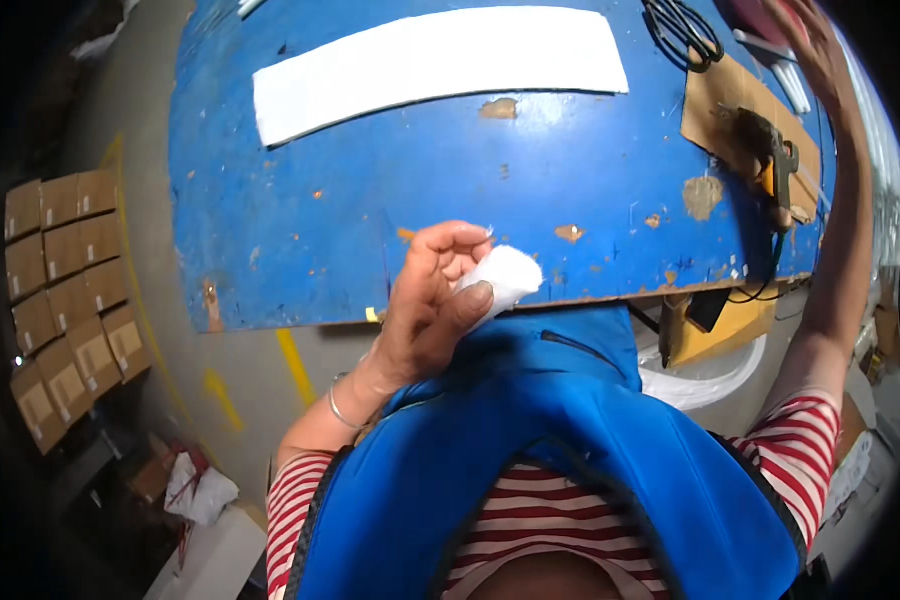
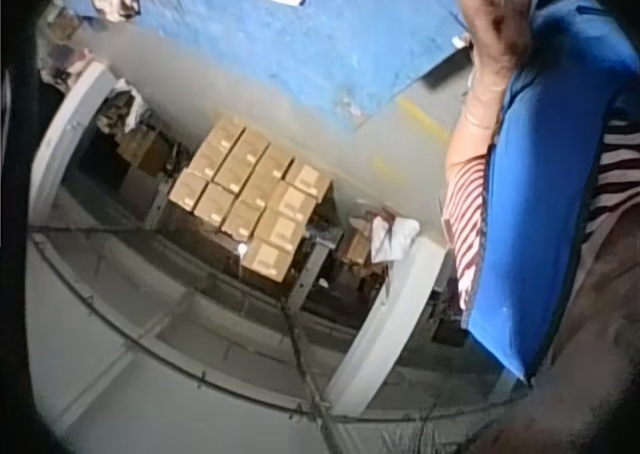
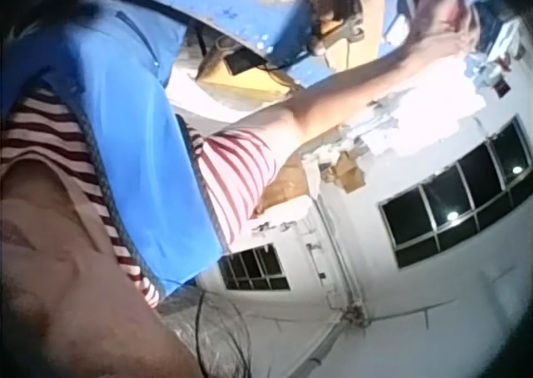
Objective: Applying hot glue to white foam strips and wrapping them together on a workbench.
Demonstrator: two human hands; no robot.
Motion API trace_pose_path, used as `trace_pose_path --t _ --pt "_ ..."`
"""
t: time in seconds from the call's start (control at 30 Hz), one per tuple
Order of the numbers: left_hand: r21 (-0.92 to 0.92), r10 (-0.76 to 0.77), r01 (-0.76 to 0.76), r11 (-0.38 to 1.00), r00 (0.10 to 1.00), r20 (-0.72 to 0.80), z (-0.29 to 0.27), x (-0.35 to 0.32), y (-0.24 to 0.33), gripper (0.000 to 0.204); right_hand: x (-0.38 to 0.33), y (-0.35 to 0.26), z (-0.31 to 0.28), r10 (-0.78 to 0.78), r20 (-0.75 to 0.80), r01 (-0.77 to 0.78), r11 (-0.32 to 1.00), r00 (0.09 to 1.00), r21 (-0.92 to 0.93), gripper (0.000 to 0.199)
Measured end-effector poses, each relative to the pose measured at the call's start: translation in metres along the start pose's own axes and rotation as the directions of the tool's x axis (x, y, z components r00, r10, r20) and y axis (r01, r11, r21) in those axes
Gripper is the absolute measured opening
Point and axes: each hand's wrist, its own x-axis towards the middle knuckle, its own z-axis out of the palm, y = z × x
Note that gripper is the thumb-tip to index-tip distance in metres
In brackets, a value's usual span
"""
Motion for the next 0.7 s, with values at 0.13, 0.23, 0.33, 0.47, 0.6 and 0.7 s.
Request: trace_pose_path --t 0.13,0.23,0.33,0.47,0.6,0.7 --pt "0.18 0.242 -0.251 0.951 0.968 0.071 0.003 -0.011 0.005 0.038 -0.095 -0.191 0.022 0.161 0.543 -0.381 0.867 0.824 0.321 0.033" --pt "0.321 0.314 -0.351 0.879 0.935 0.163 0.008 -0.027 0.008 0.033 -0.137 -0.248 0.053 0.172 0.534 -0.52 0.59 0.828 0.617 0.032" --pt "0.297 0.348 -0.381 0.876 0.924 0.159 0.017 -0.042 0.007 0.026 -0.154 -0.27 0.061 0.23 0.437 -0.493 0.471 0.869 0.732 0.029" --pt "0.301 0.37 -0.398 0.866 0.917 0.15 0.026 -0.055 0.006 0.023 -0.168 -0.285 0.056 0.25 0.361 -0.437 0.431 0.898 0.789 0.027" --pt "0.326 0.409 -0.44 0.837 0.898 0.161 0.033 -0.064 0.003 0.024 -0.184 -0.293 0.053 0.318 0.352 -0.456 0.365 0.88 0.812 0.026" --pt "0.307 0.431 -0.438 0.845 0.897 0.095 0.036 -0.07 0.001 0.023 -0.19 -0.298 0.054 0.343 0.386 -0.486 0.284 0.857 0.827 0.026"
